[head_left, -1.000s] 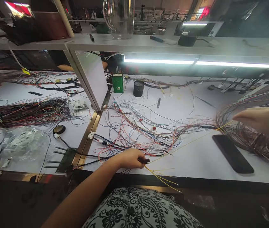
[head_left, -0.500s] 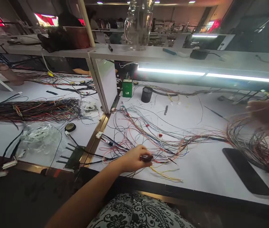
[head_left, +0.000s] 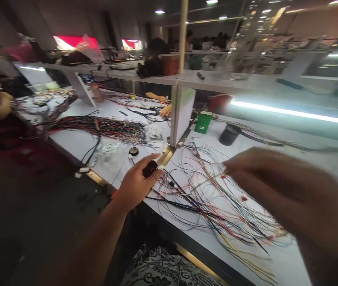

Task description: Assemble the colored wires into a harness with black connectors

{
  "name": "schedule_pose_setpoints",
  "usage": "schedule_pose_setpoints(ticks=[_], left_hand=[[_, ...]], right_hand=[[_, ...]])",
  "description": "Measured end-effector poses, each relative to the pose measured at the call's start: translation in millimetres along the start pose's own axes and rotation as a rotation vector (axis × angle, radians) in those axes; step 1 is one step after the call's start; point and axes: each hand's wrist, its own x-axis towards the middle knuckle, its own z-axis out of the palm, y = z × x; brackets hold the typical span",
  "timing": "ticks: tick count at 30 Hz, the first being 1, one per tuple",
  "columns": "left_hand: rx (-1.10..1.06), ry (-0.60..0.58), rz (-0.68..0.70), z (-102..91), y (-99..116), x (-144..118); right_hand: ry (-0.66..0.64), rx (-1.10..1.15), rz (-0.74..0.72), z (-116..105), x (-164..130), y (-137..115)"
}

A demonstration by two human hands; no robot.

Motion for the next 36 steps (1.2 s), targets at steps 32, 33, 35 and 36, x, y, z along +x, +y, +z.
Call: schedule_pose_setpoints(ticks=[32,33,35,36], left_hand=[[-1.120,0.093,-0.565,41.3,-26,-32],[-1.102,0.099,-0.557,41.0,-26,-33],[-1.073,0.103,-0.547,39.9,-25,-34],[-1.063,0.102,-0.544,39.3,-24,-34]], right_hand=[[-0.075,-0.018,0.052,169,-7,6],[-0.085,-0.020,0.056,169,-7,6],[-0.105,-0.011,0.058,169,-7,4],[-0.114,-0.006,0.061,169,-7,4]])
